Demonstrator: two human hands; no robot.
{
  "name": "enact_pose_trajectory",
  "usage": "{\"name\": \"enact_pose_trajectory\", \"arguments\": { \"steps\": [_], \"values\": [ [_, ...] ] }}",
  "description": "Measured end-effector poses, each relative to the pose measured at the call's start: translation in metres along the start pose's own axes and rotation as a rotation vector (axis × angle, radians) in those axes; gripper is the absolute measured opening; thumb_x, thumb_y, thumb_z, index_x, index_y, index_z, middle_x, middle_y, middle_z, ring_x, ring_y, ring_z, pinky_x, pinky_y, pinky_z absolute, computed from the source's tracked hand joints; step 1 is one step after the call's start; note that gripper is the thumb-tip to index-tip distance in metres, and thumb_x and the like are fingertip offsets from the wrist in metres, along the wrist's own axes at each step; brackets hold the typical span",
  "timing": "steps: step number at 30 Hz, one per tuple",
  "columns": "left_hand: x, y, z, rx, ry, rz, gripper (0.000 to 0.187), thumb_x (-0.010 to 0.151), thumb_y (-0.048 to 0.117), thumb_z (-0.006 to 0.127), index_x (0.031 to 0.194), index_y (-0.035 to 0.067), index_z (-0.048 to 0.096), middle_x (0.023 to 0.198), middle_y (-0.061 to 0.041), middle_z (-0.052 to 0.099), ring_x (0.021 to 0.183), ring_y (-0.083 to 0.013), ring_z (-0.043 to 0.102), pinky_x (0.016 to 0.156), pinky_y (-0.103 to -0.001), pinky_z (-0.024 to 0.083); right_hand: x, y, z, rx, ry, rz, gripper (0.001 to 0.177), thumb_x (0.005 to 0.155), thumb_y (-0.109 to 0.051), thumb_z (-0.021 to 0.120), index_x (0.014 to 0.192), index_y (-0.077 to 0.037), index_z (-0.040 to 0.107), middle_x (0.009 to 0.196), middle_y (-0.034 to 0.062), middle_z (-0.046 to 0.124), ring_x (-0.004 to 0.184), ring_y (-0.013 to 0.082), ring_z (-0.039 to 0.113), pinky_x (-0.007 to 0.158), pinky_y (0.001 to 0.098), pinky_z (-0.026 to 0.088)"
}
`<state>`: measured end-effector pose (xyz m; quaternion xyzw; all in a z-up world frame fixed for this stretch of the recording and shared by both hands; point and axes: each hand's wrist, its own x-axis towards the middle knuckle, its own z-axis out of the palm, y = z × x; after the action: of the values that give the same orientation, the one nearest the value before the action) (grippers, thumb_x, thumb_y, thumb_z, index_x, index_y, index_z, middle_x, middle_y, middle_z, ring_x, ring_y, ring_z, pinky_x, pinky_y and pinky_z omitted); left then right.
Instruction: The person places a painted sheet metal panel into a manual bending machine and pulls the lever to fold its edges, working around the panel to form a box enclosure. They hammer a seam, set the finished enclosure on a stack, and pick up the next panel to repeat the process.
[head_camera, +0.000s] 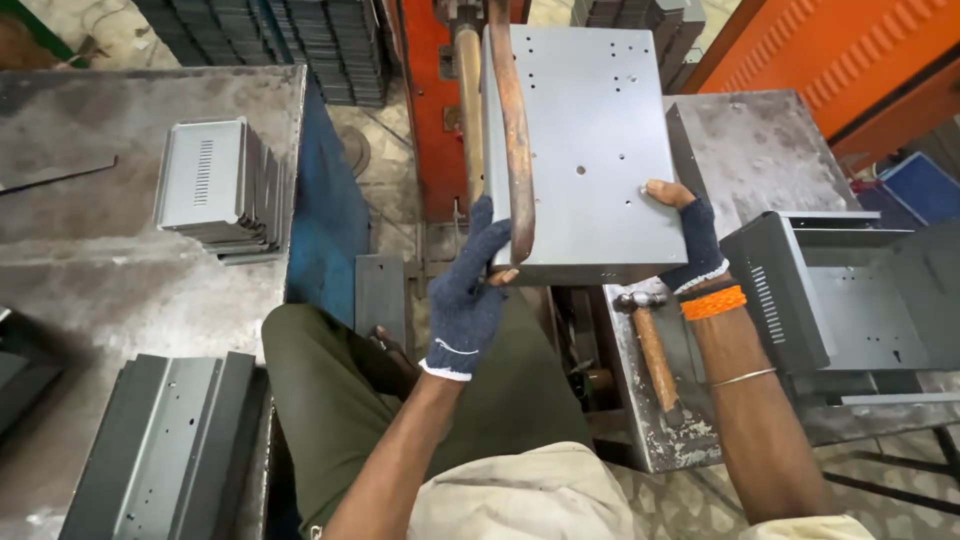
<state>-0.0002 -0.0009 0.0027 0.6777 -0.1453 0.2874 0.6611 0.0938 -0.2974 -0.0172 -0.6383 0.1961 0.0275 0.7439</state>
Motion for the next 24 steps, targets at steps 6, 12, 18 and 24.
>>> {"name": "enact_pose_trajectory", "arguments": {
  "steps": [6,12,18,24],
  "values": [
    [0.002,0.006,-0.006,0.030,0.005,-0.046,0.049,0.081,-0.003,0.081,0.125,0.016,0.073,0.123,-0.013,0.075,0.118,-0.0334,0.069,0.097,-0.042,0.058,0.004,0.010,0.001,0.198,0.005,0.021,0.054,0.077,-0.030,0.080,0.125,-0.009,0.066,0.103,0.0111,0.074,0.085,0.0199,0.070,0.084,0.0376,0.056],
    [-0.016,-0.025,-0.011,-0.143,0.068,-0.233,0.067,0.083,-0.004,0.081,0.144,0.012,0.058,0.139,-0.016,0.065,0.128,-0.0323,0.060,0.103,-0.043,0.054,0.001,0.013,0.010,0.181,0.027,0.029,0.054,0.076,-0.031,0.081,0.122,-0.007,0.065,0.102,0.0118,0.073,0.083,0.0199,0.066,0.087,0.0406,0.053],
    [-0.017,-0.034,-0.031,-0.297,-0.020,-0.352,0.067,0.083,-0.006,0.079,0.145,0.006,0.054,0.137,-0.016,0.065,0.128,-0.0234,0.060,0.106,-0.040,0.052,0.001,0.027,0.021,0.206,0.029,-0.036,0.031,0.074,-0.025,0.075,0.101,-0.011,0.075,0.091,0.0101,0.076,0.080,0.0188,0.073,0.083,0.0309,0.054],
    [-0.010,-0.062,-0.064,-0.191,-0.068,-0.371,0.060,0.087,-0.007,0.074,0.143,0.006,0.057,0.127,-0.017,0.070,0.115,-0.0202,0.064,0.099,-0.041,0.057,0.050,0.077,0.018,-0.341,-0.184,-0.753,0.030,0.102,-0.021,0.053,0.113,0.001,0.070,0.125,0.0215,0.068,0.129,0.0320,0.057,0.118,0.0422,0.036]
  ]
}}
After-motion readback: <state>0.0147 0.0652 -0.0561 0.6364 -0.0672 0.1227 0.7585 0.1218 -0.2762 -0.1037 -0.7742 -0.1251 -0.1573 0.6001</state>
